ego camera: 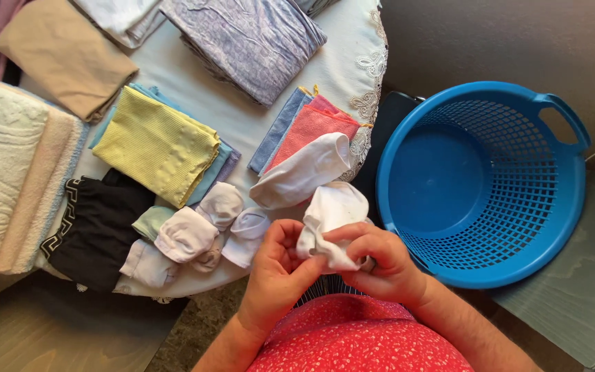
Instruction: The person folds small socks one by one, taking them from a blue laundry basket and placing the folded items on a round table already covered with stacks of folded clothes. The person continues folding socks until the basket is empty.
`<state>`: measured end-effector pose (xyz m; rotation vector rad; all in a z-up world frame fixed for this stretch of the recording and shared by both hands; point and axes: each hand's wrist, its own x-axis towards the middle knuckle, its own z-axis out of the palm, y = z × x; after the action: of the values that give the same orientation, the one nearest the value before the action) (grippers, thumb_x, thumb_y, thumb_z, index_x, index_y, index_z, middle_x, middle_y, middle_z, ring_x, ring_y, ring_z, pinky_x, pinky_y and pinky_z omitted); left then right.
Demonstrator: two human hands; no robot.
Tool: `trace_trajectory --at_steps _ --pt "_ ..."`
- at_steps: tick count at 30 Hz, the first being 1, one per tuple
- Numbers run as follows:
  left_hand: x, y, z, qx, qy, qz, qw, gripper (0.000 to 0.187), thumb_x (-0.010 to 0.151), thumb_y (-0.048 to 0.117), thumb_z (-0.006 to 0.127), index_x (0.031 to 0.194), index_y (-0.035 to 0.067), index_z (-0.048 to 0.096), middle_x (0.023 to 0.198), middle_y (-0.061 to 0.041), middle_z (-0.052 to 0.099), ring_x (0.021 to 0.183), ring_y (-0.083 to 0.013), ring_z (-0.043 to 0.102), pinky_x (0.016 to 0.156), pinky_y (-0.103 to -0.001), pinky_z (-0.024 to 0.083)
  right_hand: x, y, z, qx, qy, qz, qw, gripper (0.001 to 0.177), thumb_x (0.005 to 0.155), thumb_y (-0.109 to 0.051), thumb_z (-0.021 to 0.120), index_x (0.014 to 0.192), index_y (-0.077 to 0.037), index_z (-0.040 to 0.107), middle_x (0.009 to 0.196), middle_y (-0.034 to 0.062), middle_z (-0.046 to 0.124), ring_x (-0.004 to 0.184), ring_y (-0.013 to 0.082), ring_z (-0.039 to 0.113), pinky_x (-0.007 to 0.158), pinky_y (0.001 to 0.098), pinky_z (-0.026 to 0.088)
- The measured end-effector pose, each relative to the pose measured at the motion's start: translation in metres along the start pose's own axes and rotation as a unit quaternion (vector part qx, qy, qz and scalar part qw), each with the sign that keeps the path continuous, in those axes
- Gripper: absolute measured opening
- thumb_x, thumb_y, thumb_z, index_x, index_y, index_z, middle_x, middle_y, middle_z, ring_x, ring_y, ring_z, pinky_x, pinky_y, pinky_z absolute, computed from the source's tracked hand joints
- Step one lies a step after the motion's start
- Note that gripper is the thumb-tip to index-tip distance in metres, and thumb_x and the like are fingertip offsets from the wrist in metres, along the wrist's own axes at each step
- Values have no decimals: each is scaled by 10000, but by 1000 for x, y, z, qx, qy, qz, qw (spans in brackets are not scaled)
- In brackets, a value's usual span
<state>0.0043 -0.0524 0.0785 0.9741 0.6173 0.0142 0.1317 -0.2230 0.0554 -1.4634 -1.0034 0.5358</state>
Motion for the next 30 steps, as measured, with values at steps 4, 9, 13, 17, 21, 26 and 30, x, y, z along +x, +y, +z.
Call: trace_trajectory --at_steps 4,9,13,17,21,26,30 --pt "-13 13 3 84 15 93 992 159 937 50 661 1088 29 615 908 -52 650 767 -108 629 687 -246 570 5 -29 10 99 6 125 987 280 804 -267 767 943 -140 560 1036 61 610 808 127 553 696 271 426" --pt "-30 21 -4 217 -3 130 968 188 992 195 590 1065 60 698 891 -7 704 807 -98 624 754 -263 524 -7 -25 30 148 60 282 946 183 894 -144 737 1041 -61 668 722 -14 664 543 15 558 495 185 459" --pt "-41 21 -18 63 36 55 996 225 1000 171 591 1108 20 718 921 -48 720 803 -100 605 746 -235 488 -38 -6 33 346 135 294 881 237 856 -54 662 1090 -74 639 930 51 664 782 126 590 684 281 479" --pt "-54 29 -26 86 29 64 994 243 996 175 599 1149 26 716 1024 -43 742 887 -99 630 819 -233 508 -49 -18 41 340 118 246 900 360 856 -4 666 1208 -82 655 1076 56 725 923 142 647 795 305 526" --pt "-69 39 -24 156 -14 107 982 295 1012 233 576 1156 27 730 1030 -25 758 940 -90 643 878 -249 528 -1 -91 53 301 -14 101 948 98 997 -82 600 1061 -9 609 925 100 664 604 106 563 498 231 466" --pt "-79 36 -34 228 12 164 960 313 1009 275 590 1020 18 769 851 0 732 790 -94 625 728 -260 532 -9 -85 72 275 -34 134 952 64 985 -117 582 995 -54 585 893 8 581 715 71 539 598 225 436" --pt "-86 39 -41 225 3 172 959 303 1006 269 602 1057 25 774 871 20 723 786 -81 603 717 -255 522 -18 -70 89 339 33 282 897 201 848 -161 563 973 -17 629 812 97 690 695 159 621 634 277 471"
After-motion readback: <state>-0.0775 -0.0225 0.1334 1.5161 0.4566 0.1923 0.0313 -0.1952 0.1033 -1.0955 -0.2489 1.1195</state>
